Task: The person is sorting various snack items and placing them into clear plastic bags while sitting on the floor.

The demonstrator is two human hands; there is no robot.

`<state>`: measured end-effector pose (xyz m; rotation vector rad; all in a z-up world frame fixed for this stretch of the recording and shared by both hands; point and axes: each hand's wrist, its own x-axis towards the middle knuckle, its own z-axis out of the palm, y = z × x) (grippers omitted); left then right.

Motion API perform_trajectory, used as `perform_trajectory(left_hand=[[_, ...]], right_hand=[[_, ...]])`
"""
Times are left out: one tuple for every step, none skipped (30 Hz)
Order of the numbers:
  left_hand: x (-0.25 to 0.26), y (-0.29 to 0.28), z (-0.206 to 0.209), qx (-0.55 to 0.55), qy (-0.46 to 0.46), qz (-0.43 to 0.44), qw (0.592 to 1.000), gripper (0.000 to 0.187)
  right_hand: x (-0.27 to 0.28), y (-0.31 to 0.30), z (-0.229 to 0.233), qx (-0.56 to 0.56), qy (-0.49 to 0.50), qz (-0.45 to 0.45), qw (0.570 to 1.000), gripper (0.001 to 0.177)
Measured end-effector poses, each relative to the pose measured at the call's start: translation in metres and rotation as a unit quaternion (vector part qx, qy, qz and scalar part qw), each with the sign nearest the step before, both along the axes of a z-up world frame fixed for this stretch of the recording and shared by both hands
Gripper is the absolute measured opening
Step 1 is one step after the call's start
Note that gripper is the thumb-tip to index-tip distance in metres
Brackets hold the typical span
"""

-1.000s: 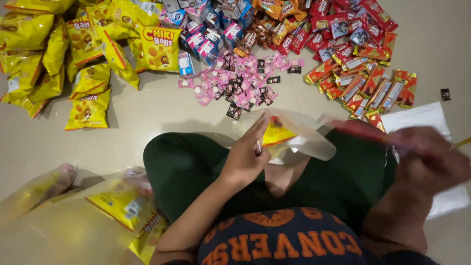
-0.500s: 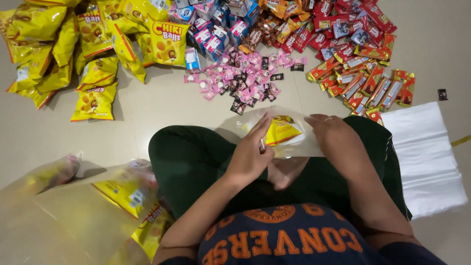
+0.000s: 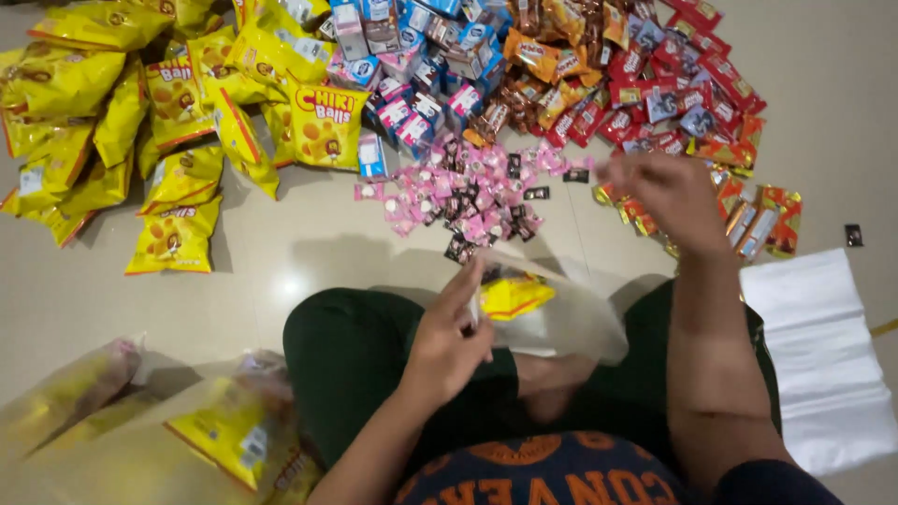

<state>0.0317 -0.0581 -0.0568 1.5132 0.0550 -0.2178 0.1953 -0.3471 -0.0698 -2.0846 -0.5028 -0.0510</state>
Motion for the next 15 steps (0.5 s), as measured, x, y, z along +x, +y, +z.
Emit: perform_trajectory(left_hand=[[-0.001,0.001,-0.004,-0.007,-0.004,-0.002,1.0,0.077],[0.003,0.005,0.004,-0.006,-0.002,0.001,1.0,0.077],[0.007,0.009,0.011,0.07,0.012,-0.047,0.996,0.074],[0.012,0.013,0.019,0.145,0.026,-0.095,0.984,0.073],[0.014,0.015,0.024,0.146,0.029,-0.092,0.985,0.073],[0.016,0.016,0.028,0.136,0.07,-0.093,0.984,0.073],[0.017,0.016,0.032,0.126,0.111,-0.094,0.981,0.075],[0.021,0.018,0.036,0.123,0.115,-0.089,0.982,0.075],[0.023,0.019,0.041,0.127,0.122,-0.106,0.979,0.08],[0.024,0.022,0.046,0.132,0.129,-0.125,0.975,0.086],[0.023,0.023,0.042,0.131,0.134,-0.121,0.975,0.086],[0.022,0.024,0.04,0.131,0.116,-0.127,0.976,0.082],[0.019,0.025,0.038,0.131,0.098,-0.132,0.978,0.078],[0.018,0.024,0.035,0.13,0.107,-0.136,0.976,0.078],[0.015,0.024,0.031,0.133,0.076,-0.134,0.979,0.079]], right_hand=[[0.022,0.003,-0.013,0.006,0.018,-0.066,0.998,0.018],[0.058,0.008,-0.052,0.006,0.02,-0.063,0.998,0.018],[0.095,0.015,-0.092,-0.029,0.08,-0.126,0.988,0.018],[0.131,0.022,-0.132,-0.063,0.14,-0.186,0.97,0.019],[0.159,0.023,-0.18,-0.063,0.143,-0.182,0.971,0.019],[0.187,0.024,-0.228,-0.204,0.077,-0.201,0.955,0.034],[0.214,0.025,-0.276,-0.34,0.008,-0.214,0.916,0.052],[0.213,0.041,-0.258,-0.342,0.009,-0.207,0.917,0.052],[0.212,0.057,-0.24,-0.378,0.104,-0.211,0.895,0.056],[0.209,0.074,-0.223,-0.41,0.199,-0.213,0.864,0.061],[0.216,0.07,-0.243,-0.412,0.201,-0.208,0.864,0.061],[0.222,0.066,-0.263,-0.387,0.155,-0.235,0.878,0.048],[0.226,0.061,-0.283,-0.36,0.108,-0.262,0.889,0.035],[0.216,0.061,-0.268,-0.363,0.117,-0.261,0.887,0.035],[0.205,0.061,-0.254,-0.234,0.137,-0.262,0.926,0.022]])
